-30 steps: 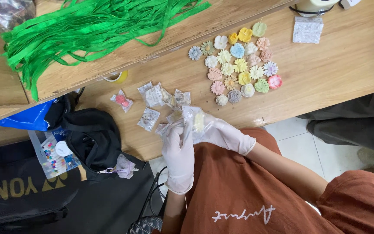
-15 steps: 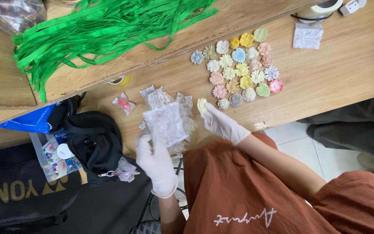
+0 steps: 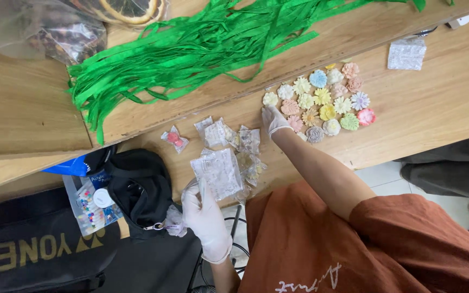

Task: Checking and organizing small supply packets on a production workbench.

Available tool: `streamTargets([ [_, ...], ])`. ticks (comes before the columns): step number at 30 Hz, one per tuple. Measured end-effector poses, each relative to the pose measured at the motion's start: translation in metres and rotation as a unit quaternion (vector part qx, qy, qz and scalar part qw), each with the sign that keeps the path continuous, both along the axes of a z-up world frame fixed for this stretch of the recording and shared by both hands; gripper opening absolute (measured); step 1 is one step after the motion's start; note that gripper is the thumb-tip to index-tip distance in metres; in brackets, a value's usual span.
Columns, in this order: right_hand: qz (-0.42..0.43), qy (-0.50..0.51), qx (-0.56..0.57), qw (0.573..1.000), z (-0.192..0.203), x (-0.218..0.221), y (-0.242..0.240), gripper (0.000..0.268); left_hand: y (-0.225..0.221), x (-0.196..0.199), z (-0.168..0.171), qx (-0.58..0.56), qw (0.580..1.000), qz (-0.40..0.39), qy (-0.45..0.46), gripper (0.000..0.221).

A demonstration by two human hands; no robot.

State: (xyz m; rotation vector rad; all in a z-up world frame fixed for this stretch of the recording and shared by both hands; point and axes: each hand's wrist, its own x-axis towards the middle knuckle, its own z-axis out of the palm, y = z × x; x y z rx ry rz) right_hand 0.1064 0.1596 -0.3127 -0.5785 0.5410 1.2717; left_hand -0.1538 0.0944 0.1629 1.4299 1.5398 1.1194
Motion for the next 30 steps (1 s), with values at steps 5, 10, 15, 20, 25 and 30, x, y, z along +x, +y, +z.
streamTargets([
  [5, 0.004, -0.079, -0.082, 0.994, 0.018, 0.005, 0.015, 0.051, 0.017, 0.003, 0.007, -0.021, 1.000, -0.013, 0.015, 0.009],
  [10, -0.124, 0.157, 0.033, 0.979, -0.062, 0.020, 0.011, 0.049, 0.026, 0.009, 0.007, -0.027, 0.998, -0.036, 0.048, 0.008],
  [15, 0.046, -0.069, -0.152, 0.985, 0.005, 0.014, 0.022, 0.038, 0.024, 0.014, -0.003, -0.010, 0.998, -0.040, 0.057, 0.010],
  [20, 0.088, -0.086, -0.141, 0.982, 0.007, 0.010, 0.012, 0.037, 0.022, 0.018, -0.003, 0.013, 0.994, -0.058, 0.087, 0.009],
  [25, 0.200, -0.119, -0.073, 0.970, 0.129, -0.005, -0.021, 0.044, 0.021, 0.018, -0.033, -0.007, 0.995, -0.088, 0.044, 0.008],
  [30, 0.286, -0.199, 0.010, 0.937, 0.322, -0.006, -0.081, 0.066, 0.027, 0.036, -0.081, -0.101, 0.989, -0.069, -0.087, 0.013],
])
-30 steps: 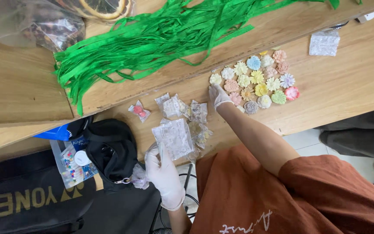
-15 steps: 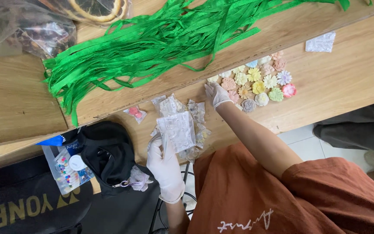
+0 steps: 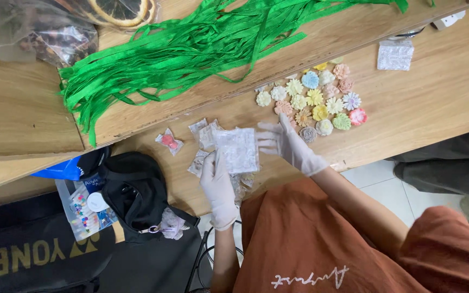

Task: Checking and organizing small supply packets on a production workbench.

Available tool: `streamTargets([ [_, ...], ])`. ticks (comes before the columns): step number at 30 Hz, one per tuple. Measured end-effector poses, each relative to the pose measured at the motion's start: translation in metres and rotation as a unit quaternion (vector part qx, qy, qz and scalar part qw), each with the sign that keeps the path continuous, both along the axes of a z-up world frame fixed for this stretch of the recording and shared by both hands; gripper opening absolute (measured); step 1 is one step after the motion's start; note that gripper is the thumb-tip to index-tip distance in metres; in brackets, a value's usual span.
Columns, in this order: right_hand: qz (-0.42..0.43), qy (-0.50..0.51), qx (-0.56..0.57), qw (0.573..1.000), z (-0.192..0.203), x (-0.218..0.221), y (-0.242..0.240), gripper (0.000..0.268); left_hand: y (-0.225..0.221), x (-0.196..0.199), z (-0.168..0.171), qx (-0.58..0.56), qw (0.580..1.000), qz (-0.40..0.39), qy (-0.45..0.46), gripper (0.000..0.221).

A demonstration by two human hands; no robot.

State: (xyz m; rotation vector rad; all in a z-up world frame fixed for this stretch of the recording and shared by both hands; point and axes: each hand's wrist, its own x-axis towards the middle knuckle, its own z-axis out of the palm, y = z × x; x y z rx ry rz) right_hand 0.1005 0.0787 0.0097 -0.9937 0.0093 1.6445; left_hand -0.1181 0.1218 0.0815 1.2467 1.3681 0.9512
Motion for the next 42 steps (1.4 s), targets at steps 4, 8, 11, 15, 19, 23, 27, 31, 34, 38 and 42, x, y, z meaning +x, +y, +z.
streamTargets([
  [4, 0.012, -0.231, -0.006, 0.973, 0.061, 0.001, -0.041, 0.051, -0.007, 0.033, 0.000, 0.065, 0.996, -0.014, 0.064, 0.019],
  [8, -0.055, -0.286, -0.022, 0.956, 0.023, -0.005, -0.058, 0.043, -0.025, 0.066, 0.004, 0.010, 0.997, -0.068, 0.023, 0.021],
  [11, -0.101, -0.268, -0.067, 0.956, 0.019, 0.001, -0.062, 0.034, -0.042, 0.085, -0.019, 0.069, 0.991, -0.113, -0.027, 0.034],
  [15, -0.188, -0.304, -0.047, 0.933, 0.033, 0.023, -0.071, 0.025, -0.065, 0.102, -0.023, -0.046, 0.956, -0.194, -0.214, 0.042],
  [19, -0.201, -0.331, 0.004, 0.922, 0.040, 0.049, -0.094, 0.029, -0.077, 0.114, -0.029, -0.144, 0.949, -0.183, -0.210, 0.042],
  [23, -0.159, -0.374, -0.036, 0.913, 0.046, 0.066, -0.116, 0.031, -0.084, 0.138, -0.027, -0.187, 0.952, -0.157, -0.186, 0.033],
  [27, -0.106, -0.540, -0.005, 0.835, 0.064, 0.098, -0.130, 0.023, -0.109, 0.167, -0.027, -0.133, 0.973, -0.150, -0.113, 0.015],
  [31, -0.089, -0.451, -0.040, 0.887, 0.052, 0.145, -0.136, 0.025, -0.121, 0.207, 0.005, 0.093, 0.968, -0.174, 0.158, 0.017],
  [34, -0.145, -0.395, -0.046, 0.906, 0.042, 0.182, -0.139, 0.025, -0.115, 0.231, 0.007, 0.010, 0.993, -0.114, 0.033, 0.023],
  [38, -0.096, -0.228, -0.071, 0.966, 0.069, 0.167, -0.149, 0.028, -0.115, 0.261, -0.011, 0.073, 0.994, -0.075, -0.028, 0.030],
  [42, -0.195, -0.240, -0.051, 0.950, -0.006, 0.184, -0.159, 0.025, -0.137, 0.281, -0.049, 0.109, 0.980, -0.155, 0.064, 0.036],
])
